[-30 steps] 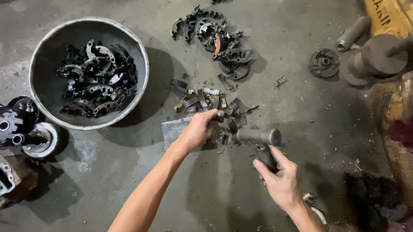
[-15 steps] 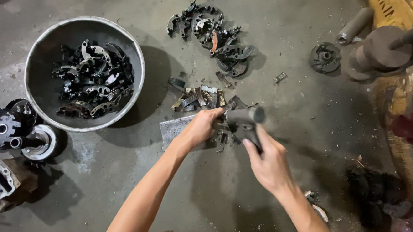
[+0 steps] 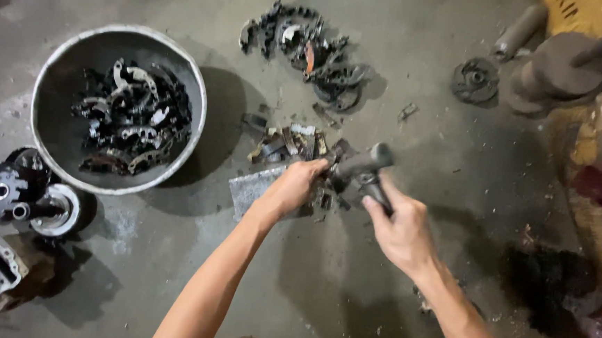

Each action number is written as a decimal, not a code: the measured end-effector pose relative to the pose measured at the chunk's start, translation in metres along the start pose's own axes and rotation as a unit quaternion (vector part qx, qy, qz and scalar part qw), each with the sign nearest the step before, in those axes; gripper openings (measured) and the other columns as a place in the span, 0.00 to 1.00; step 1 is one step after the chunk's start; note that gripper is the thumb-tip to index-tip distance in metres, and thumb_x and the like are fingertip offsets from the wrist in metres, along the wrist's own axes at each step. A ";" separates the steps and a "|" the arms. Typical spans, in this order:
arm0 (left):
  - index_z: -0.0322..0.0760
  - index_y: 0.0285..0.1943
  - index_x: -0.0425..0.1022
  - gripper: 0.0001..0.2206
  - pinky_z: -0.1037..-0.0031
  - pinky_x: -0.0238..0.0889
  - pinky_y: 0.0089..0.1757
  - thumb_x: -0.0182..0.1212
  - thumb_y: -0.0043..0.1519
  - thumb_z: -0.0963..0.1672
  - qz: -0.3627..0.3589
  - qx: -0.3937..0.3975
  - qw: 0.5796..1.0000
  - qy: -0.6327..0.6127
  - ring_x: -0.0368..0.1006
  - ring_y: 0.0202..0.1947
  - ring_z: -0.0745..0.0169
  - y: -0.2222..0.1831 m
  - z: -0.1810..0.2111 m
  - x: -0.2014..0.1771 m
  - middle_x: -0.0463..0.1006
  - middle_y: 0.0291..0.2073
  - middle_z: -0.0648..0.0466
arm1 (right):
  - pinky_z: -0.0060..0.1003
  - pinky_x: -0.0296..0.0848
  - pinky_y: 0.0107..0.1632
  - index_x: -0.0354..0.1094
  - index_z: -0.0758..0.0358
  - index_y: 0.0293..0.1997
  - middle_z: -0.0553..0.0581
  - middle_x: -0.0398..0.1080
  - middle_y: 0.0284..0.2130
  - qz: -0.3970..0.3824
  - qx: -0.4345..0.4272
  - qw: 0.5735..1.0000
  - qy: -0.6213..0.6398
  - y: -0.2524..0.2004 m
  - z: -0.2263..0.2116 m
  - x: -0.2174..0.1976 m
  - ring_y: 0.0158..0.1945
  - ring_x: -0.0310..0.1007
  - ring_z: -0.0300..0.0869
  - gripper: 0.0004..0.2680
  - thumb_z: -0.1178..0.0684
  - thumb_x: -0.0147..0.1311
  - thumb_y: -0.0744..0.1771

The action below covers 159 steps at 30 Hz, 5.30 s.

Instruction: Using a hammer to strike and clean motorcycle brake components on a workshop floor

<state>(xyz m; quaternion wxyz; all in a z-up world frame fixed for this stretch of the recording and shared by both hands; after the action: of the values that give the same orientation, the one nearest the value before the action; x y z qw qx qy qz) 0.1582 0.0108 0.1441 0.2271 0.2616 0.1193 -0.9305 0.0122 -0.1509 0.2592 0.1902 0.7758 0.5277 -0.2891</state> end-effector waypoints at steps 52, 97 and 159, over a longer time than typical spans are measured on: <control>0.28 0.36 0.67 0.08 0.64 0.64 0.33 0.61 0.54 0.32 0.212 0.000 0.977 -0.026 0.69 0.24 0.55 -0.013 -0.012 -0.011 0.77 0.29 0.50 | 0.30 0.60 0.16 0.65 0.61 0.67 0.54 0.75 0.21 -0.065 0.187 0.961 0.193 -0.033 0.015 0.022 0.16 0.64 0.36 0.22 0.60 0.57 0.64; 0.34 0.47 0.80 0.08 0.56 0.74 0.41 0.66 0.61 0.38 0.332 -0.096 0.930 -0.125 0.81 0.41 0.40 -0.030 -0.025 0.007 0.84 0.35 0.40 | 0.41 0.71 0.18 0.70 0.62 0.62 0.65 0.75 0.21 -0.024 0.237 0.965 0.106 -0.029 0.053 0.039 0.18 0.72 0.47 0.18 0.56 0.59 0.64; 0.32 0.46 0.71 0.10 0.53 0.74 0.44 0.45 0.61 0.35 -0.009 -0.006 0.996 0.086 0.79 0.40 0.34 -0.005 -0.004 0.018 0.81 0.36 0.41 | 0.49 0.74 0.27 0.72 0.73 0.53 0.70 0.75 0.27 0.052 -0.068 0.996 0.019 -0.016 0.046 0.028 0.31 0.79 0.60 0.12 0.59 0.59 0.66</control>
<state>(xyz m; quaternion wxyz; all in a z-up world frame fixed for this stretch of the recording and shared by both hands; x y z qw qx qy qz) 0.1440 0.0096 0.1311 0.2090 0.3385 0.1463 -0.9057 -0.0062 -0.1525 0.2058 0.2472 0.7926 0.5090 -0.2270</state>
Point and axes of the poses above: each hand's wrist, its own y-axis towards the middle knuckle, its own x-axis out of the palm, z = x × y, the point moved 2 cm from there along y, towards the middle knuckle
